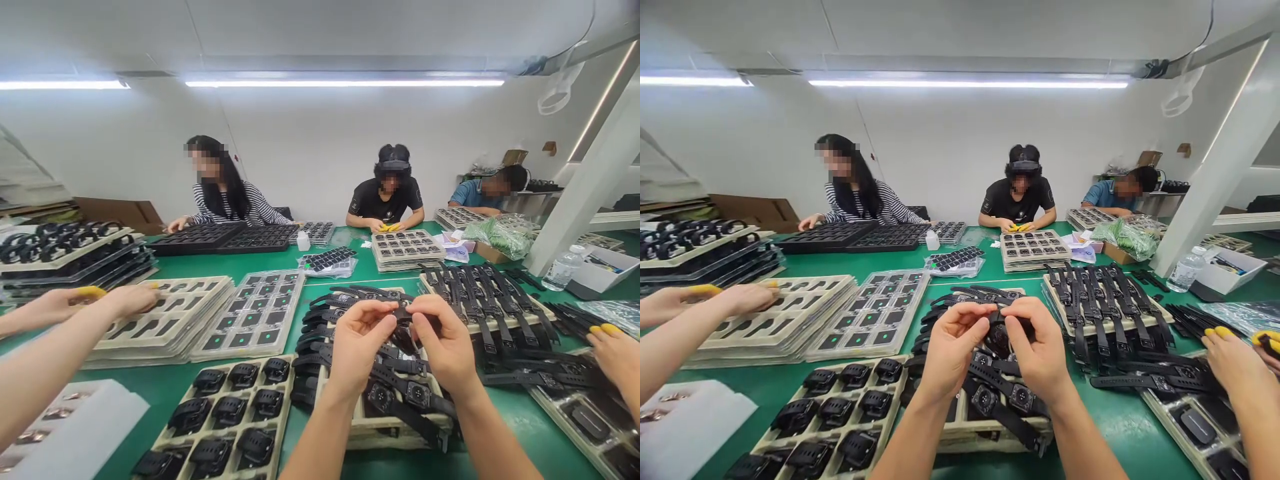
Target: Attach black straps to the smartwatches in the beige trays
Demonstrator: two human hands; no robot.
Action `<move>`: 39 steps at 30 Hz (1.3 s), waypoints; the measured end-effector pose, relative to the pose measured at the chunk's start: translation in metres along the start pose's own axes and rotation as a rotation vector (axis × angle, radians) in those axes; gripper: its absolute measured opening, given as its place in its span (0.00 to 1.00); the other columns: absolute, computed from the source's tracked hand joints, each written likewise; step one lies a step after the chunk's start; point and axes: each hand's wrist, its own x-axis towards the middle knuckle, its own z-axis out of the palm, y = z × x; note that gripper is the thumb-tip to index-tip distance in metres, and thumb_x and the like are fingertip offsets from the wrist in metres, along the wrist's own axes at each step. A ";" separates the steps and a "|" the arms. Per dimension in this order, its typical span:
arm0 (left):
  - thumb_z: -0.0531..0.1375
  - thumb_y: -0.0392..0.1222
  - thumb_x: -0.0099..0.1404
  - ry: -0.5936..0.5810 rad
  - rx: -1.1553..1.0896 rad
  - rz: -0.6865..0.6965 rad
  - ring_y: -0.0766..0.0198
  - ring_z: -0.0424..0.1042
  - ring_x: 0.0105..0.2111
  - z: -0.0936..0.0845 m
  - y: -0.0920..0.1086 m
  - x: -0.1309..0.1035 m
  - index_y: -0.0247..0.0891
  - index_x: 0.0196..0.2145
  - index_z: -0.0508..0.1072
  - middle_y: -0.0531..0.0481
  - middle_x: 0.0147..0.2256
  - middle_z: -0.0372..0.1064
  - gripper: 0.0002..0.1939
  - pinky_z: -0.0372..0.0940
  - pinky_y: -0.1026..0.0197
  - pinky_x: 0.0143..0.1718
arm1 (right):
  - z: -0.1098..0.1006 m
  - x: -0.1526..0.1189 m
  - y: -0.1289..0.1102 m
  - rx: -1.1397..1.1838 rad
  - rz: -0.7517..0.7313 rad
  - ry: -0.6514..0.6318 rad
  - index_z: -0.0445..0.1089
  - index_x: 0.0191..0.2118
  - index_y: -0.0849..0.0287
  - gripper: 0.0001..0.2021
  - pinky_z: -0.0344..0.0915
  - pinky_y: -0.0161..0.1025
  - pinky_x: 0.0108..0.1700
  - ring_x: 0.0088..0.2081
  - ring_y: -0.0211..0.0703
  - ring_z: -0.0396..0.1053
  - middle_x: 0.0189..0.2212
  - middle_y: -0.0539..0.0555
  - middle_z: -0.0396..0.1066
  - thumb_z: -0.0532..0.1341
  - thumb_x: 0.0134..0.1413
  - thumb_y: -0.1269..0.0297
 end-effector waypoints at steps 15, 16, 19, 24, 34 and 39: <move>0.75 0.47 0.54 0.050 0.124 -0.002 0.59 0.80 0.39 0.004 -0.006 -0.004 0.40 0.39 0.85 0.45 0.38 0.83 0.15 0.74 0.64 0.43 | 0.000 0.000 -0.002 -0.003 -0.011 0.000 0.74 0.44 0.49 0.07 0.69 0.44 0.45 0.41 0.44 0.71 0.41 0.52 0.69 0.60 0.69 0.68; 0.75 0.46 0.54 0.042 0.134 -0.006 0.60 0.80 0.39 0.003 -0.005 -0.004 0.40 0.38 0.85 0.45 0.38 0.83 0.14 0.74 0.64 0.43 | -0.002 0.001 -0.003 -0.004 -0.009 -0.026 0.75 0.44 0.48 0.07 0.69 0.43 0.45 0.41 0.44 0.71 0.41 0.52 0.69 0.60 0.69 0.68; 0.74 0.43 0.54 0.029 0.148 -0.009 0.61 0.80 0.38 0.002 -0.002 -0.003 0.41 0.38 0.85 0.47 0.38 0.83 0.12 0.74 0.65 0.43 | -0.004 0.002 -0.003 -0.026 -0.002 -0.054 0.76 0.45 0.48 0.07 0.69 0.40 0.41 0.38 0.42 0.70 0.41 0.51 0.69 0.61 0.69 0.67; 0.73 0.42 0.55 0.025 0.153 0.007 0.59 0.81 0.39 0.000 0.001 -0.002 0.41 0.39 0.85 0.47 0.39 0.83 0.12 0.75 0.64 0.44 | 0.006 -0.004 0.000 0.017 0.045 0.005 0.72 0.59 0.44 0.15 0.70 0.38 0.33 0.32 0.39 0.68 0.48 0.54 0.69 0.55 0.73 0.63; 0.73 0.44 0.54 -0.006 0.279 0.039 0.55 0.81 0.42 -0.004 0.005 0.003 0.40 0.38 0.85 0.45 0.40 0.83 0.13 0.75 0.59 0.46 | 0.001 0.002 0.002 0.046 -0.005 0.042 0.81 0.44 0.46 0.09 0.73 0.42 0.44 0.40 0.44 0.74 0.42 0.53 0.76 0.64 0.65 0.68; 0.74 0.53 0.52 0.022 0.426 0.006 0.52 0.81 0.40 -0.007 0.013 -0.002 0.38 0.38 0.84 0.44 0.39 0.82 0.20 0.76 0.56 0.45 | 0.012 0.011 -0.016 0.043 -0.044 0.089 0.83 0.42 0.51 0.08 0.74 0.40 0.45 0.40 0.45 0.77 0.39 0.54 0.80 0.64 0.64 0.64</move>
